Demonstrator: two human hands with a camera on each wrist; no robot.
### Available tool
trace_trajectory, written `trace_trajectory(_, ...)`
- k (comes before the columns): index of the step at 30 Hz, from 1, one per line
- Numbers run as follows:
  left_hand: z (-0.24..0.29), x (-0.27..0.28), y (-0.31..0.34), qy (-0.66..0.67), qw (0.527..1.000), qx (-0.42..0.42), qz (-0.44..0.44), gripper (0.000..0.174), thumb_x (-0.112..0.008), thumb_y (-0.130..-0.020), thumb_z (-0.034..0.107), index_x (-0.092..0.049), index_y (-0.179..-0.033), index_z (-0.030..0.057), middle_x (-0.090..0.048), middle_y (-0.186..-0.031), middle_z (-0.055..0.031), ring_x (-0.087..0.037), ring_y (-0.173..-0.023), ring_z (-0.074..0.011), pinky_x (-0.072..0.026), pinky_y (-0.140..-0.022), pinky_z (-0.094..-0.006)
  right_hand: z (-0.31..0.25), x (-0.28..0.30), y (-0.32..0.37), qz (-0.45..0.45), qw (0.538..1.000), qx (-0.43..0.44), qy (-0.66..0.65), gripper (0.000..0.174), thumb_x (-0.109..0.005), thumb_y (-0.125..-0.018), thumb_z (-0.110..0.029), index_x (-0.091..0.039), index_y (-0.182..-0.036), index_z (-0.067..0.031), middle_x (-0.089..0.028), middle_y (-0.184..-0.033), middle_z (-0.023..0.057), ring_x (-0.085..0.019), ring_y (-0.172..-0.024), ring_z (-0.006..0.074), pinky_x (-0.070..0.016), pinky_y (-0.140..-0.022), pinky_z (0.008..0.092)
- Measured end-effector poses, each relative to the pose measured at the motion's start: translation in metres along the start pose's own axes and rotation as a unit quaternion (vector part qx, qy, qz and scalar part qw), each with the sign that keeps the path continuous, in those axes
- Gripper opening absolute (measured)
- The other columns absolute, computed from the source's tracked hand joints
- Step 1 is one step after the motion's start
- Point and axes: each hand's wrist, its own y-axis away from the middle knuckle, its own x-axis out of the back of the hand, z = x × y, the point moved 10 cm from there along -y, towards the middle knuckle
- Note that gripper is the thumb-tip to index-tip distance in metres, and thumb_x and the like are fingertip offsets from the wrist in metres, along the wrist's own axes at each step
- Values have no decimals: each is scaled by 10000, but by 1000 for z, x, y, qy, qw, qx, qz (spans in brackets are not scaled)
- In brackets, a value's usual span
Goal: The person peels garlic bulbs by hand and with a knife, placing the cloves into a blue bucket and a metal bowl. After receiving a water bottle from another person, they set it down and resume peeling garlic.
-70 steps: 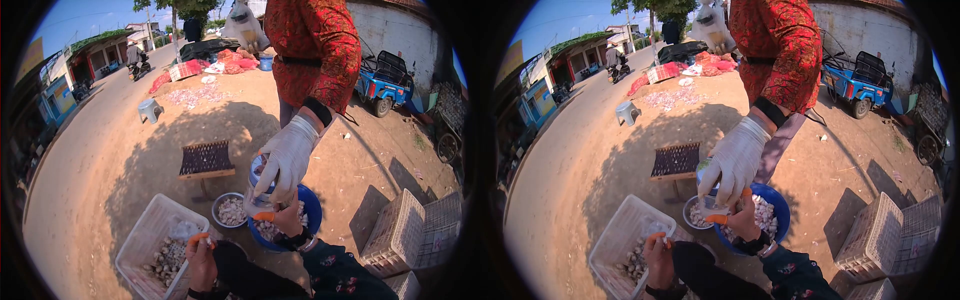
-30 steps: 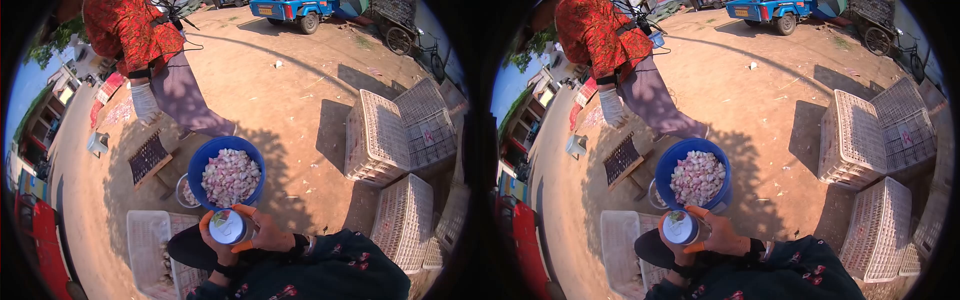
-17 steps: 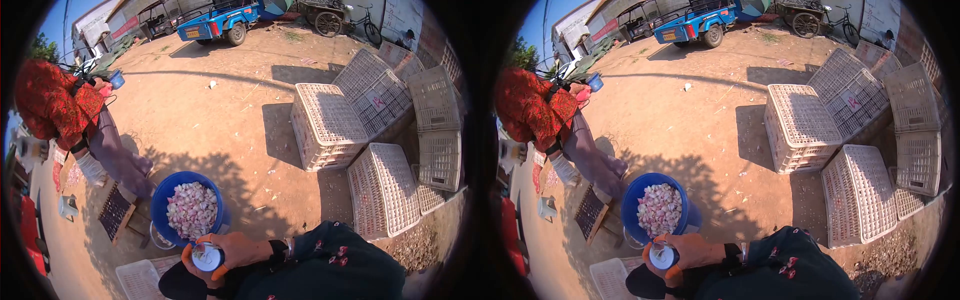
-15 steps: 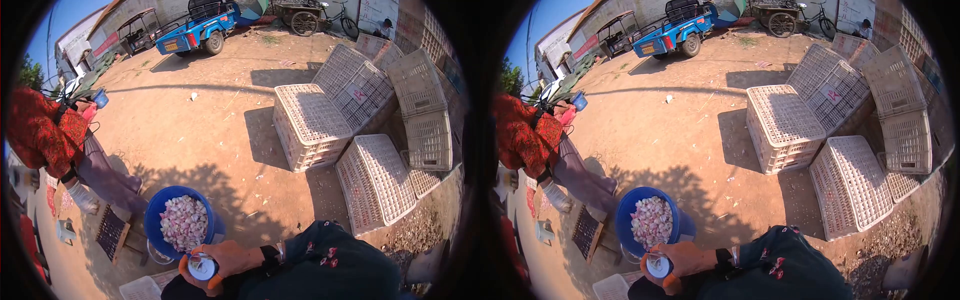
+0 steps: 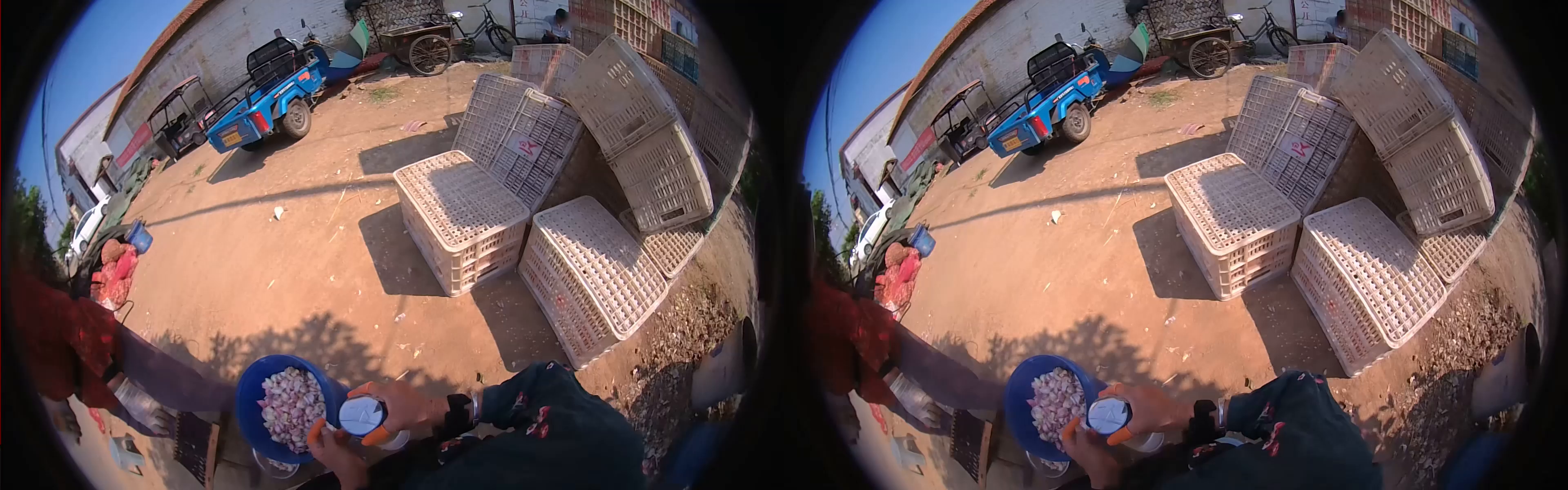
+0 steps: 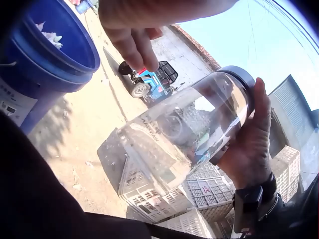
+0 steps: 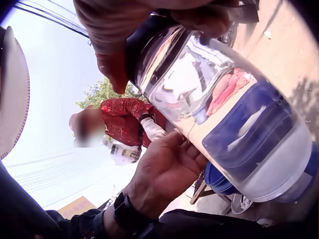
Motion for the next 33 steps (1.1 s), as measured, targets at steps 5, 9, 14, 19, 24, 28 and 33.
trace_trajectory(5,2,31,-21,-87,996,0,35,153,-480,-915,128,-513,-1007,10,-540,-794,-55,-558,-662,-179,-506,-590,-297,23,110,25,190,974,5,-127,783,-844,-582,-337,-490,-1185,15,-613,-1054,121,-595,-970,172,-457,-871,280)
trace_trajectory(9,31,25,-13,-116,993,15,-9,196,-473,-908,137,-492,-1061,15,-556,-899,-87,-587,-787,-222,-510,-655,-327,20,241,80,380,925,6,18,787,-859,-566,-325,-483,-1148,47,-621,-1015,119,-606,-917,143,-479,-825,261)
trace_trajectory(14,26,34,-9,-55,997,40,27,225,-503,-901,161,-506,-1086,32,-580,-882,-93,-572,-710,-184,-489,-619,-298,1,371,178,571,792,-33,216,803,-843,-539,-409,-503,-1128,18,-642,-982,144,-633,-914,211,-491,-830,318)
trace_trajectory(19,21,54,-16,-65,996,25,50,196,-500,-901,150,-504,-1062,39,-572,-766,-64,-556,-659,-166,-472,-569,-283,16,433,248,678,664,-120,292,780,-826,-528,-460,-543,-1100,-13,-651,-968,138,-638,-911,234,-490,-809,316)
trace_trajectory(24,30,70,-10,-53,994,16,93,178,-488,-899,135,-501,-1047,37,-555,-729,-60,-549,-655,-163,-460,-560,-270,47,461,226,701,646,-139,268,795,-813,-526,-500,-550,-1103,-21,-651,-966,138,-629,-922,245,-476,-816,324)
trace_trajectory(28,82,76,6,-268,945,-184,46,182,-469,-898,134,-519,-1041,31,-528,-693,-55,-554,-655,-172,-477,-593,-275,70,494,166,712,659,-95,223,827,-792,-513,-559,-555,-1113,-43,-647,-983,140,-621,-938,250,-467,-829,331)
trace_trajectory(33,71,121,14,-62,977,-21,202,195,-473,-889,129,-520,-1039,13,-494,-705,-31,-502,-650,-134,-511,-622,-294,77,524,89,700,652,-116,268,857,-768,-512,-605,-537,-1142,-72,-649,-973,152,-620,-935,282,-470,-812,356)
